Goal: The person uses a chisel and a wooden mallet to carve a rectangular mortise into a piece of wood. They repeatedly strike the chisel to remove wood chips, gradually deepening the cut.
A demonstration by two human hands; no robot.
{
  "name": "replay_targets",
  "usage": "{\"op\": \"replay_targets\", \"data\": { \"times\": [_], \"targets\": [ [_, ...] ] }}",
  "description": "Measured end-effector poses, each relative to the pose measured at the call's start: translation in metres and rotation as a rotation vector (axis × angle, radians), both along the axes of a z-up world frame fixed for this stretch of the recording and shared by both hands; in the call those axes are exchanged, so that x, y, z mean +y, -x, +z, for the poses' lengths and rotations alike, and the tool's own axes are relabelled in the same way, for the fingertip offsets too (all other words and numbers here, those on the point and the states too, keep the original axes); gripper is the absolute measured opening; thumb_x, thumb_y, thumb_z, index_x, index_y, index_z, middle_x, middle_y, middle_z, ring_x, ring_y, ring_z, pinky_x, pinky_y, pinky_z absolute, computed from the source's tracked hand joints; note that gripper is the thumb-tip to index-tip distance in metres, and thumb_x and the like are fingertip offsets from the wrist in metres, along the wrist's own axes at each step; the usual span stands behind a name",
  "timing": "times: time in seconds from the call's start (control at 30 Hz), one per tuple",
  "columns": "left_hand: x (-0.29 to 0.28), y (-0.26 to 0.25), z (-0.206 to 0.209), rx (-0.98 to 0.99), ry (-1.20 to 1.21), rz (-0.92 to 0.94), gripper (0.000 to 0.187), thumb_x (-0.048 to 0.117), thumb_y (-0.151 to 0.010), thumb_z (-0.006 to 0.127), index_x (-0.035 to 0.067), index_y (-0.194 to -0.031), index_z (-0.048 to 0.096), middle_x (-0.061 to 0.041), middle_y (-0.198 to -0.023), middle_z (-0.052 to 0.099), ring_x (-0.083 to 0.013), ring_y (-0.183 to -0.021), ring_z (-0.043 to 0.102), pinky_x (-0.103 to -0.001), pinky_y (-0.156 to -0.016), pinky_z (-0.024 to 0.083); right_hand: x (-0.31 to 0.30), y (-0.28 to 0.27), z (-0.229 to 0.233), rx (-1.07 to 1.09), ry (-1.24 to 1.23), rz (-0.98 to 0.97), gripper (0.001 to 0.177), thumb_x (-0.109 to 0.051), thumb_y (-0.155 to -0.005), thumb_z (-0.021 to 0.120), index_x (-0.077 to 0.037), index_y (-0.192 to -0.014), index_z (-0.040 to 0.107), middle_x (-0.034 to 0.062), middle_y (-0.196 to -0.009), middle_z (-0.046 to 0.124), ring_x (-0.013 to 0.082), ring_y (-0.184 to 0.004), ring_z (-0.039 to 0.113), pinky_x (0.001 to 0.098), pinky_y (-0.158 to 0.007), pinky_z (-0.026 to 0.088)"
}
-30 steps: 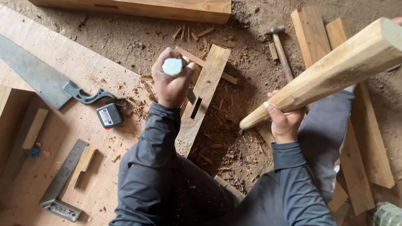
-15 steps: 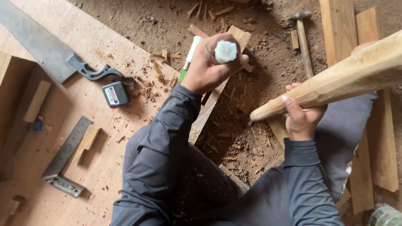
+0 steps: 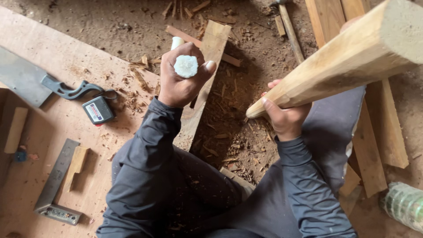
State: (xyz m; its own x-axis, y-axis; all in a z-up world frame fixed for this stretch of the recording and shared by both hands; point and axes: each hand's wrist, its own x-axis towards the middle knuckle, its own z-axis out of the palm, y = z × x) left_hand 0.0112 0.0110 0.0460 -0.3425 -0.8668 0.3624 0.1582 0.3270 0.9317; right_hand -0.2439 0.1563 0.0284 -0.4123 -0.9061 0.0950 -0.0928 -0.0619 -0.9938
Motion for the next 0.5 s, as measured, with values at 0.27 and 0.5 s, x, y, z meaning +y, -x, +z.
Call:
{"op": "replay_targets", "data": {
  "times": [0.27, 0.5],
  "targets": [
    [0.001, 0.013, -0.017, -0.133, 0.103, -0.042, 0.026, 0.017, -0.096, 0.080, 0.008, -0.082, 0.060, 0.001, -0.071, 0.064, -0.0079, -0.060, 0.062, -0.026, -0.052, 0.053, 0.010, -0.008, 0.026, -0.016, 0.182, 0.107, 0.059, 0.007, -0.091, 0.073, 0.003, -0.140, 0.040, 0.0182, -0.124, 0.057, 0.0258, -0.115, 0.063, 0.0437, -0.099, 0.064],
    [0.006, 0.018, -0.026, -0.104, 0.177, -0.007, 0.024, 0.018, -0.101, 0.075, 0.010, -0.084, 0.060, -0.001, -0.071, 0.064, -0.0094, -0.058, 0.064, -0.027, -0.053, 0.052, 0.014, -0.007, 0.065, 0.170, 0.276, 0.254, 0.070, -0.003, -0.097, 0.079, -0.003, -0.152, 0.035, 0.0103, -0.119, 0.063, 0.0202, -0.107, 0.066, 0.0397, -0.097, 0.064]
  ]
}}
